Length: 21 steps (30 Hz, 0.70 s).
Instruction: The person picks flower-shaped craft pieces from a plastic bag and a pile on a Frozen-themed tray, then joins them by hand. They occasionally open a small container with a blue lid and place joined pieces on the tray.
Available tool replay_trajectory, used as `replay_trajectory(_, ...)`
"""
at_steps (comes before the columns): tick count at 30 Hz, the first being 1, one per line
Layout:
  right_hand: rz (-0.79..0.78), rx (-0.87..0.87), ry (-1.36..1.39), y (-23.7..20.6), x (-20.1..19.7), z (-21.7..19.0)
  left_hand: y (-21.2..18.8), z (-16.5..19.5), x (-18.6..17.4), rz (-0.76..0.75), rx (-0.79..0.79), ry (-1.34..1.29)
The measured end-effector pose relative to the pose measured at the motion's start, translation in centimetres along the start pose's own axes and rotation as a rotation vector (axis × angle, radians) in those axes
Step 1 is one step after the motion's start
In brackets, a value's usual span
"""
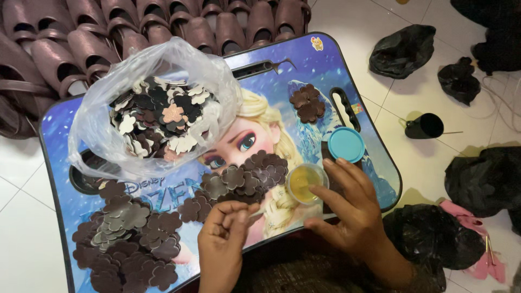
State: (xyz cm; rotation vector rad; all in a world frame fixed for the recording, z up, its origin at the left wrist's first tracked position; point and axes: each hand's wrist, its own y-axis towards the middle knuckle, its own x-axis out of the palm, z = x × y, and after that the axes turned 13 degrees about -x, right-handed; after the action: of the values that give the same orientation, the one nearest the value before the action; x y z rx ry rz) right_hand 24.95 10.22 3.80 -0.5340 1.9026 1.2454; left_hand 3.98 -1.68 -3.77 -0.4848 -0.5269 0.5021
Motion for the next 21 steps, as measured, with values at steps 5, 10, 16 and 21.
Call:
replay_trajectory(5,-0.042,0.022,0.023,-0.6,-0.4,-0.8,-0.4,-0.3,1.2,-0.027,0.118,-0.012)
replay_trajectory(10,-0.048,0.019,0.001,-0.8,-0.1,-1.1,-1.1,0.9,2.2,-0.036,0.040,-0.072)
replay_trajectory(16,-0.029,0.010,0.022,-1.1,0.0,-0.9,-1.3,1.7,2.9,-0.049,0.025,-0.095)
replay_trajectory(21,-0.038,-0.005,0.005,-1.5,0.1,-0.9,-1.5,1.7,3.3,-0.016,0.002,-0.054)
